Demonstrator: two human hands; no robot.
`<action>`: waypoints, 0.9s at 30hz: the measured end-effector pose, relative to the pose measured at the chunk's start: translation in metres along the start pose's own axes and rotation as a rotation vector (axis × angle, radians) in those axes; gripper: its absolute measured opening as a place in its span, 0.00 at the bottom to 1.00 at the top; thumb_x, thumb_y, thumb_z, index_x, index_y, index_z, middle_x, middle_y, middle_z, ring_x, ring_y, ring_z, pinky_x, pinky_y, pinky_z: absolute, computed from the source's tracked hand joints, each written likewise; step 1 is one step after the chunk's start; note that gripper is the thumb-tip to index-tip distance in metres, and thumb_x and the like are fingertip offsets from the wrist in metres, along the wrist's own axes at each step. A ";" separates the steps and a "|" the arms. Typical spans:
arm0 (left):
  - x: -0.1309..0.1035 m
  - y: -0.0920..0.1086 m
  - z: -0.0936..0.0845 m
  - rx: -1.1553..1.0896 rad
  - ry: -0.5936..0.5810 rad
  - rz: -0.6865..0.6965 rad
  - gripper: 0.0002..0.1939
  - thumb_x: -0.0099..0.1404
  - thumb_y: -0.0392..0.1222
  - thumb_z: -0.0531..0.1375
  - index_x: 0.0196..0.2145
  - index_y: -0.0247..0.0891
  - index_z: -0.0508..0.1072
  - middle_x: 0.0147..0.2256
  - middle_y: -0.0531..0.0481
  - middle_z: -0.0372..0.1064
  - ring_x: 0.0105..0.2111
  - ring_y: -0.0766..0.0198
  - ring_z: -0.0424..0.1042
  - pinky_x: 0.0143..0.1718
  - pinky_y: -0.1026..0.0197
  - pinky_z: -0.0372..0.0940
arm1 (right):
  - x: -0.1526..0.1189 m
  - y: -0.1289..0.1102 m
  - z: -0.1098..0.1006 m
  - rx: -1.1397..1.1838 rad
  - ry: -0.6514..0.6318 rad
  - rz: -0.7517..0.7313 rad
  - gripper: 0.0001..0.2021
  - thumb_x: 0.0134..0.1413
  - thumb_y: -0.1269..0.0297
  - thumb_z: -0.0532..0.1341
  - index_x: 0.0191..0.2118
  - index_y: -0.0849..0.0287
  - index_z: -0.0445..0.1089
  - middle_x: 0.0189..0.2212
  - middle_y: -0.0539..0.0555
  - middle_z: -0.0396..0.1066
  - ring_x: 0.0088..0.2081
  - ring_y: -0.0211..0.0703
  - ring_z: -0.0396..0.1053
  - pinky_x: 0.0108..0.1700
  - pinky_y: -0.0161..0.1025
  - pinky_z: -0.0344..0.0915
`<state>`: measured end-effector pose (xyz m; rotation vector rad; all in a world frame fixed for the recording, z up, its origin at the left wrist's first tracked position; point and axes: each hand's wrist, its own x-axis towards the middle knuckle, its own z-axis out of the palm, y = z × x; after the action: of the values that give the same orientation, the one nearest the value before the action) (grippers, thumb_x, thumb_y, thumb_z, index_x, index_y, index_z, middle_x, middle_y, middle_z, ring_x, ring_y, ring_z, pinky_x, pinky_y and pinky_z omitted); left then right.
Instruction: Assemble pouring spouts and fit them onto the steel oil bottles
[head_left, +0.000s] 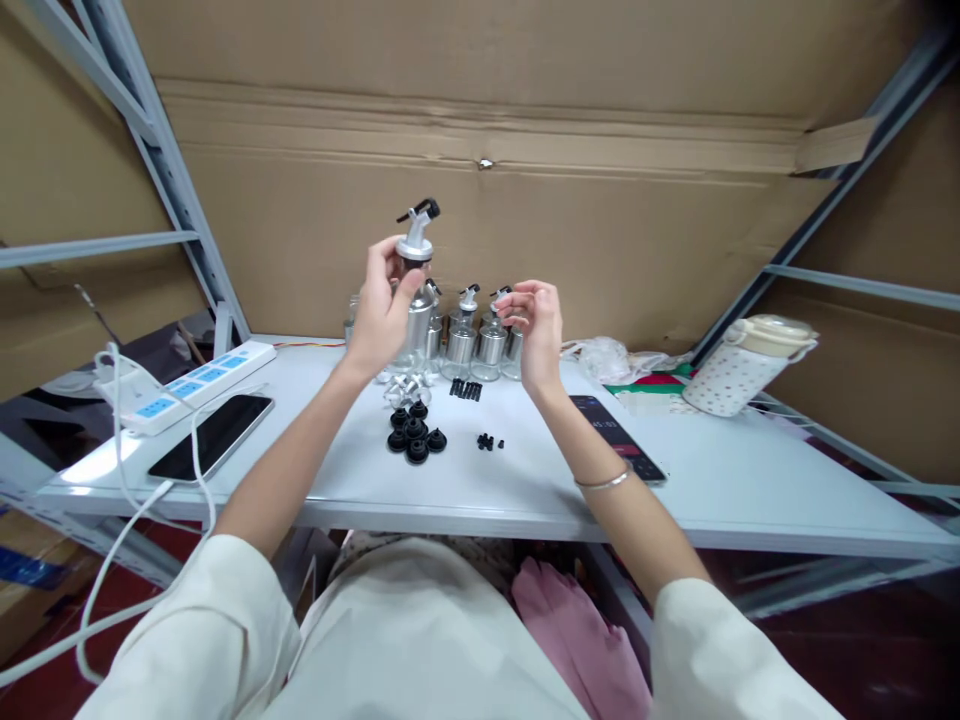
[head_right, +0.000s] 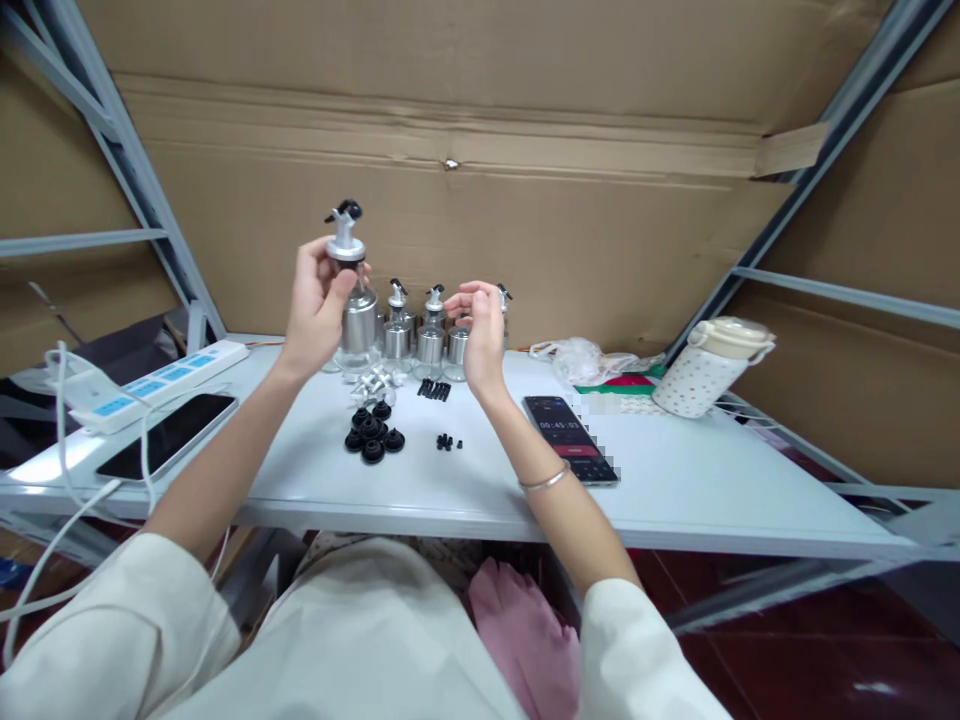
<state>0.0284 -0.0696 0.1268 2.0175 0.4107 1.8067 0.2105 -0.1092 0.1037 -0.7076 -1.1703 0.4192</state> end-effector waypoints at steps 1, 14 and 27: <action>0.009 -0.017 -0.004 0.020 -0.013 -0.021 0.22 0.63 0.57 0.55 0.49 0.42 0.59 0.45 0.44 0.66 0.47 0.57 0.68 0.51 0.50 0.63 | 0.004 0.006 -0.001 -0.016 0.018 0.001 0.14 0.58 0.49 0.49 0.36 0.54 0.60 0.29 0.49 0.68 0.31 0.36 0.65 0.36 0.35 0.60; 0.012 -0.158 -0.014 0.277 0.018 -0.188 0.14 0.66 0.43 0.54 0.47 0.39 0.56 0.45 0.42 0.66 0.48 0.58 0.68 0.54 0.49 0.58 | 0.003 0.052 -0.017 -0.196 -0.035 -0.002 0.18 0.60 0.46 0.46 0.36 0.55 0.60 0.23 0.48 0.68 0.29 0.37 0.67 0.36 0.37 0.61; -0.008 -0.184 -0.014 0.339 0.046 -0.320 0.13 0.64 0.36 0.52 0.45 0.38 0.54 0.43 0.41 0.66 0.44 0.59 0.70 0.52 0.51 0.61 | -0.003 0.055 -0.023 -0.372 -0.068 -0.008 0.15 0.60 0.50 0.46 0.36 0.55 0.61 0.22 0.48 0.68 0.29 0.38 0.67 0.38 0.37 0.61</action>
<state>0.0216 0.0895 0.0325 1.9791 1.0504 1.6712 0.2344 -0.0787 0.0583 -1.0158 -1.3311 0.2196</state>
